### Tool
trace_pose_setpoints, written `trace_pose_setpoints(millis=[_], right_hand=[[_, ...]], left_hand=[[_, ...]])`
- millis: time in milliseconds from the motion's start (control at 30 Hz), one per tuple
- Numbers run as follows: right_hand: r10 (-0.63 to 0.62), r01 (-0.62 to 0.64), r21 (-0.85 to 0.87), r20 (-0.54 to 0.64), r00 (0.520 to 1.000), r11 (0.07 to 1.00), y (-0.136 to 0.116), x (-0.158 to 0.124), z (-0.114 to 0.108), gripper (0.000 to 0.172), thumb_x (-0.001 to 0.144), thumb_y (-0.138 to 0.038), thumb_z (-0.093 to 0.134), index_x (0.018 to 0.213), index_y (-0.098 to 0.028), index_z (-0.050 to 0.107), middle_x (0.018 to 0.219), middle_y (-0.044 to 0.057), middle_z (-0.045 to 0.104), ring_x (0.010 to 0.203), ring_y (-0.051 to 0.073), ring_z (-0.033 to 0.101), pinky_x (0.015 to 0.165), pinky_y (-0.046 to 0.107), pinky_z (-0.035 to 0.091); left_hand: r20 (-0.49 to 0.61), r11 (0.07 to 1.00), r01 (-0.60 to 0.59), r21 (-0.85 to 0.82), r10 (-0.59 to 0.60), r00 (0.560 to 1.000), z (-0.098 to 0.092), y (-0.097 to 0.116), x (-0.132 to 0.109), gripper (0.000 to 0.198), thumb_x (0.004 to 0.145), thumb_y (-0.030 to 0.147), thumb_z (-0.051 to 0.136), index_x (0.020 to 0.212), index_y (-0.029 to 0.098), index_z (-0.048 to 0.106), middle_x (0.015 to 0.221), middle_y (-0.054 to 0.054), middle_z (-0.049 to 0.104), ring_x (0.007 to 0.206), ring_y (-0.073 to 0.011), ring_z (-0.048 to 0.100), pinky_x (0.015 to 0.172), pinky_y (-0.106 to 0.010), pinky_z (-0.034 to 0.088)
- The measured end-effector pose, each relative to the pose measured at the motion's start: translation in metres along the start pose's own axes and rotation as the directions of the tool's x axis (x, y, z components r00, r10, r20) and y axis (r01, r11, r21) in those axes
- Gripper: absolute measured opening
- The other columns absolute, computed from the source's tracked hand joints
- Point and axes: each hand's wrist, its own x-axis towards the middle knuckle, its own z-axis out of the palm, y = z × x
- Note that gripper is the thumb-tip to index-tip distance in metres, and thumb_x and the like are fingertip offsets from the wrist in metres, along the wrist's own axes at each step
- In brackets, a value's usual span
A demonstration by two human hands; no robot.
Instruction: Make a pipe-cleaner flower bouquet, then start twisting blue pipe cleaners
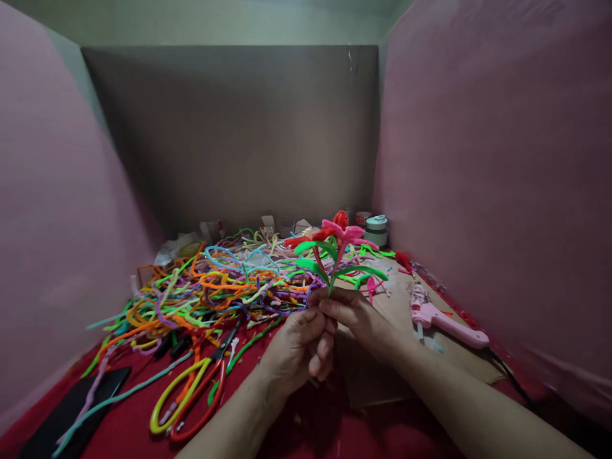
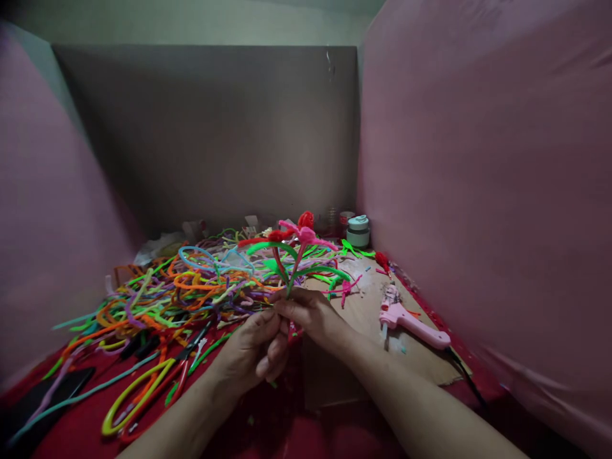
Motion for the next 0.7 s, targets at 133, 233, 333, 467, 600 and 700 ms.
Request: trace_pose_setpoints(millis=[133, 233, 333, 467, 600, 700], right_hand=[[0.005, -0.005, 0.023, 0.021, 1.000, 1.000, -0.003, -0.004, 0.001, 0.020, 0.073, -0.035, 0.060, 0.080, -0.017, 0.066, 0.066, 0.000, 0.061, 0.070, 0.015, 0.056, 0.069, 0.028, 0.043], [0.015, -0.016, 0.014, 0.024, 1.000, 1.000, 0.001, -0.005, 0.001, 0.022, 0.078, -0.038, 0.056, 0.079, -0.017, 0.064, 0.060, -0.002, 0.057, 0.062, 0.014, 0.056, 0.061, 0.026, 0.042], [0.060, -0.060, 0.004, 0.074, 0.995, 0.998, 0.007, -0.003, 0.000, 0.030, 0.083, -0.044, 0.048, 0.082, -0.017, 0.062, 0.056, -0.002, 0.055, 0.051, 0.013, 0.053, 0.052, 0.025, 0.040], [-0.023, 0.018, -0.135, -0.036, 0.999, 0.991, 0.013, 0.000, -0.002, 0.028, 0.081, -0.041, 0.052, 0.078, -0.016, 0.064, 0.073, 0.000, 0.061, 0.070, 0.014, 0.055, 0.063, 0.025, 0.041], [-0.078, 0.074, -0.180, -0.016, 0.997, 0.981, 0.013, 0.001, -0.001, 0.024, 0.081, -0.038, 0.052, 0.083, -0.018, 0.065, 0.074, 0.001, 0.063, 0.071, 0.015, 0.056, 0.064, 0.026, 0.043], [-0.007, 0.012, -0.123, 0.036, 0.999, 0.992, 0.014, 0.002, 0.000, 0.028, 0.078, -0.040, 0.056, 0.095, -0.019, 0.063, 0.055, -0.003, 0.057, 0.050, 0.013, 0.053, 0.051, 0.025, 0.041]], left_hand=[[0.113, 0.996, 0.007, -0.084, 0.002, 0.994, -0.001, -0.002, 0.000, 0.021, 0.083, 0.030, 0.053, 0.074, 0.012, 0.059, 0.039, 0.006, 0.045, 0.023, -0.0025, 0.026, 0.029, -0.016, 0.034], [0.025, 0.991, 0.037, 0.132, -0.040, 0.999, 0.002, 0.003, -0.001, 0.025, 0.081, 0.036, 0.054, 0.071, 0.013, 0.059, 0.042, 0.003, 0.051, 0.026, -0.0058, 0.037, 0.033, -0.019, 0.035], [-0.231, 0.836, 0.052, 0.547, 0.090, 0.969, 0.005, 0.007, -0.002, 0.025, 0.078, 0.037, 0.058, 0.071, 0.013, 0.062, 0.051, 0.000, 0.058, 0.040, -0.0104, 0.050, 0.041, -0.020, 0.036], [-0.281, 0.506, 0.021, 0.863, 0.444, 0.851, 0.005, 0.002, -0.004, 0.011, 0.070, 0.030, 0.066, 0.078, 0.022, 0.067, 0.048, 0.003, 0.054, 0.043, -0.0112, 0.046, 0.045, -0.020, 0.031], [-0.272, 0.514, 0.018, 0.858, 0.423, 0.864, 0.003, -0.002, -0.004, 0.013, 0.076, 0.029, 0.058, 0.068, 0.021, 0.065, 0.049, 0.002, 0.055, 0.040, -0.0107, 0.049, 0.043, -0.020, 0.033], [-0.337, 0.725, 0.053, 0.686, 0.253, 0.907, 0.006, 0.002, -0.002, 0.022, 0.078, 0.036, 0.055, 0.070, 0.017, 0.061, 0.052, 0.001, 0.057, 0.039, -0.0113, 0.052, 0.039, -0.020, 0.036]])
